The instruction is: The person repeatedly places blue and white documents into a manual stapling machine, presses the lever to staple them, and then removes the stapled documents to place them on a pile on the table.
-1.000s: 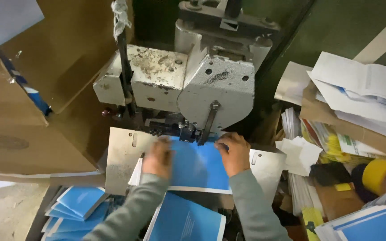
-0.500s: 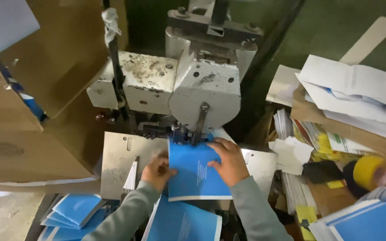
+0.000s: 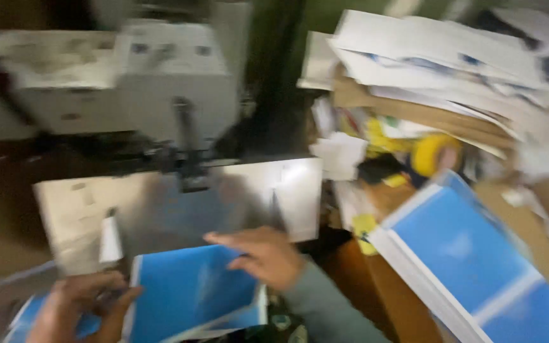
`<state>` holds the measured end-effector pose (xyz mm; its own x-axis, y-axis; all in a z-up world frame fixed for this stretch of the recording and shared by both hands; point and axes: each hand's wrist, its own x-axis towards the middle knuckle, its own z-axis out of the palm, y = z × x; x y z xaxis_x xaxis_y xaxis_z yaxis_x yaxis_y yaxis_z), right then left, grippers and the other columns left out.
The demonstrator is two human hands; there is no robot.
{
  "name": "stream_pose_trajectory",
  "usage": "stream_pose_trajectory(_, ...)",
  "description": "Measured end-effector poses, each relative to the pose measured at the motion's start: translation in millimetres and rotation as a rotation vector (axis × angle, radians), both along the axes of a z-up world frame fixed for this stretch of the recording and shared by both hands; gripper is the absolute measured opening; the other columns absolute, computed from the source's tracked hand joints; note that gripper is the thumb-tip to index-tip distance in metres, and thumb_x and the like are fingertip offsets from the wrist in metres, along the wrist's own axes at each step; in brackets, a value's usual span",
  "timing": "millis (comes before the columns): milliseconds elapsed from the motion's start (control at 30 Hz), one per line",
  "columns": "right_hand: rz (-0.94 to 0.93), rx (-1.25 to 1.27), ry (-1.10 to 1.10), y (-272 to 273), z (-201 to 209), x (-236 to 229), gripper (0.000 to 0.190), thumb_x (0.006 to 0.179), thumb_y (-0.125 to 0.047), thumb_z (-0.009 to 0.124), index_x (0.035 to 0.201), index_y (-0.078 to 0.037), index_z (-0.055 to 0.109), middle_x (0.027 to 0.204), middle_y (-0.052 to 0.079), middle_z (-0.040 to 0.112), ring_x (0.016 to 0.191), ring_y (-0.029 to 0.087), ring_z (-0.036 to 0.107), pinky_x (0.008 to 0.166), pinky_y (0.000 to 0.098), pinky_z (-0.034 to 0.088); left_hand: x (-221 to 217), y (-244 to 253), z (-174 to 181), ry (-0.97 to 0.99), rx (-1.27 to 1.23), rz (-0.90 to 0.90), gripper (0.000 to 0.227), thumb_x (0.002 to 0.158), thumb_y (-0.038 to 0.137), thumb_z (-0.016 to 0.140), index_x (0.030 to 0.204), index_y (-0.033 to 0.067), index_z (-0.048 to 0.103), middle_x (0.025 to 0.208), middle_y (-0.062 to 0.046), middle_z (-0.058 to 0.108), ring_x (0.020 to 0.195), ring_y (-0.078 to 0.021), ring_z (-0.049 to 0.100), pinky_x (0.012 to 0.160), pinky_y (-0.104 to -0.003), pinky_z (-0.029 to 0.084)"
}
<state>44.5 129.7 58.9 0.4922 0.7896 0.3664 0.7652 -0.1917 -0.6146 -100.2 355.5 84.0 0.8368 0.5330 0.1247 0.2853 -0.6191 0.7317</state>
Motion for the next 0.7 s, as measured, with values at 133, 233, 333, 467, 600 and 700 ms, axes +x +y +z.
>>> stream_pose_trajectory(133,-0.148,-0.232,0.046,4.5,-126.3,-13.8,0.066,0.082,-0.023,0.07,0.142,-0.027,0.045,0.114,0.008,0.056,0.099,0.031,0.058,0.084,0.045,0.043,33.9,-52.4,0.9,-0.247,0.127,-0.239,0.024,0.078,0.013,0.077,0.101,0.0123,0.069,0.092,-0.005,0.069,0.08,-0.0177,0.065,0.077,-0.032,0.053)
stream_pose_trajectory(233,-0.278,-0.226,-0.185,-25.2,-133.6,-21.8,0.066,0.072,-0.029,0.075,0.132,-0.016,0.052,0.105,0.015,0.06,0.091,0.038,0.06,0.071,0.051,0.044,72.0,-101.6,3.5,-0.322,0.142,-0.598,0.025,0.08,0.015,0.068,0.104,0.0202,0.07,0.1,0.001,0.07,0.084,-0.0153,0.066,0.073,-0.03,0.053)
stream_pose_trajectory(333,-0.512,-0.072,-0.039,-89.7,-44.8,-59.1,0.048,0.067,-0.017,0.072,0.113,-0.007,0.061,0.114,0.014,0.065,0.106,0.035,0.061,0.083,0.048,0.046,113.5,-159.3,-12.3,-0.328,0.094,-0.971,0.028,0.084,0.012,0.056,0.109,0.0195,0.067,0.106,0.0,0.065,0.094,-0.02,0.063,0.082,-0.033,0.048)
stream_pose_trajectory(467,-1.181,0.451,0.285,-218.8,-13.3,-122.6,0.03,0.086,-0.022,0.066,0.114,-0.012,0.069,0.117,0.005,0.071,0.109,0.018,0.066,0.094,0.0355,0.055,177.9,-260.3,-55.7,-0.451,0.055,-1.359,0.045,0.077,-0.01,0.054,0.117,0.0079,0.064,0.124,-0.013,0.058,0.115,-0.0324,0.053,0.101,-0.042,0.042)
stream_pose_trajectory(600,-1.553,0.748,0.427,-327.9,17.5,-163.9,0.033,0.08,-0.015,0.069,0.11,-0.002,0.071,0.104,0.013,0.075,0.097,0.022,0.067,0.088,0.0355,0.057,230.0,-343.7,-95.6,-0.209,0.089,-1.472,0.075,0.069,-0.026,0.053,0.134,0.0112,0.053,0.152,-0.014,0.031,0.139,-0.0321,0.032,0.105,-0.039,0.044)
stream_pose_trajectory(700,-1.566,1.052,0.749,-363.5,39.7,-173.4,0.066,0.083,-0.02,0.051,0.139,0.013,0.037,0.135,0.033,0.052,0.123,0.043,0.054,0.107,0.0472,0.044,236.1,-366.8,-93.4,-0.018,0.29,-1.474,0.083,0.072,-0.016,0.062,0.144,0.0179,0.038,0.159,-0.005,0.019,0.144,-0.0297,0.021,0.115,-0.04,0.027)
